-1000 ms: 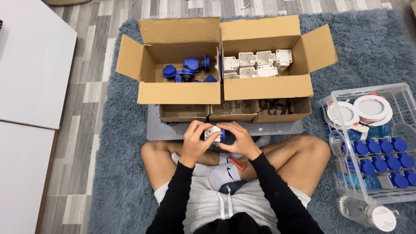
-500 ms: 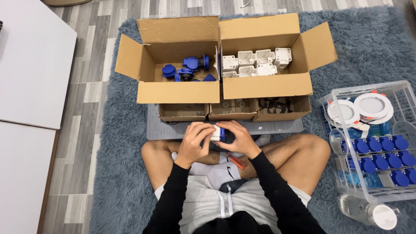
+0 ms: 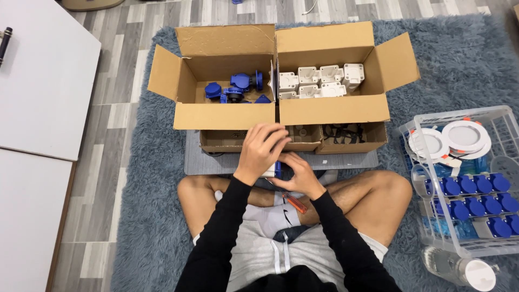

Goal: Assembling blue electrical socket components onto white mounting bases using a manual screwdriver.

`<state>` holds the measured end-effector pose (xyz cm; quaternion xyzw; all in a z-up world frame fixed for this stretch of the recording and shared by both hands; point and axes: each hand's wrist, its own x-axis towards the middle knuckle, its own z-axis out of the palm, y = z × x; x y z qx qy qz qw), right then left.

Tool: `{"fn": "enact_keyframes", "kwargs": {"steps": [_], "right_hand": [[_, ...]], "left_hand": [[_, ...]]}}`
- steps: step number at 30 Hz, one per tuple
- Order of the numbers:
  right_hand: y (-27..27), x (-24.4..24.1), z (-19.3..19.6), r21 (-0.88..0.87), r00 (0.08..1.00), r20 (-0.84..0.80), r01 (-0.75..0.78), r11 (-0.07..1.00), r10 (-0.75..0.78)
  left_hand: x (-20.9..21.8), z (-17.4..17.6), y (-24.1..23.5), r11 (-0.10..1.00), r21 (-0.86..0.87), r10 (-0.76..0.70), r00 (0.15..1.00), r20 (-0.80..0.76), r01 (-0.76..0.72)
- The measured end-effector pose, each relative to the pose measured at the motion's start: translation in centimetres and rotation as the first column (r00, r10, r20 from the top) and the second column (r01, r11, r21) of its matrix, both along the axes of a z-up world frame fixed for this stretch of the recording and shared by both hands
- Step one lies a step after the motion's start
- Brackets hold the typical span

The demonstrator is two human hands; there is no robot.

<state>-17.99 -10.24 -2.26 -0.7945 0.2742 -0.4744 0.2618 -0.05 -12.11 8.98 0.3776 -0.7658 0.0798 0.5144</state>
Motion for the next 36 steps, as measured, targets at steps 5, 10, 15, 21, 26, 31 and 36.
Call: {"fn": "enact_keyframes", "kwargs": {"steps": [5,10,15,21,26,31,36], "right_hand": [[0.0,-0.2,1.5,0.038,1.000,-0.018,-0.011,0.999,0.012],[1.0,0.6,4.7,0.078,1.000,-0.018,-0.008,0.997,0.009],[1.8,1.2,4.3,0.139,1.000,0.004,0.013,0.990,-0.014],[0.3,0.1,1.6,0.070,1.000,-0.015,-0.025,0.997,0.026],[0.4,0.0,1.8,0.070,0.999,0.006,-0.038,0.997,0.038],[0.4,0.0,1.9,0.066,0.999,0.003,-0.035,0.997,0.035],[0.4,0.1,2.4,0.061,0.999,0.012,-0.047,0.997,0.047]], "left_hand": [[-0.5,4.2,0.9,0.995,0.038,-0.082,0.986,-0.145,0.088],[-1.5,12.7,5.6,0.907,0.028,-0.362,0.814,-0.454,0.419],[-2.9,20.4,11.9,0.489,-0.160,-0.757,0.325,-0.567,0.858],[-5.6,19.9,12.2,0.451,-0.174,-0.772,0.285,-0.568,0.876],[-6.2,19.3,13.0,0.430,-0.176,-0.773,0.260,-0.578,0.886],[-6.7,19.0,12.5,0.411,-0.182,-0.779,0.241,-0.578,0.893],[-6.8,18.7,12.8,0.360,-0.203,-0.801,0.190,-0.568,0.911]]}}
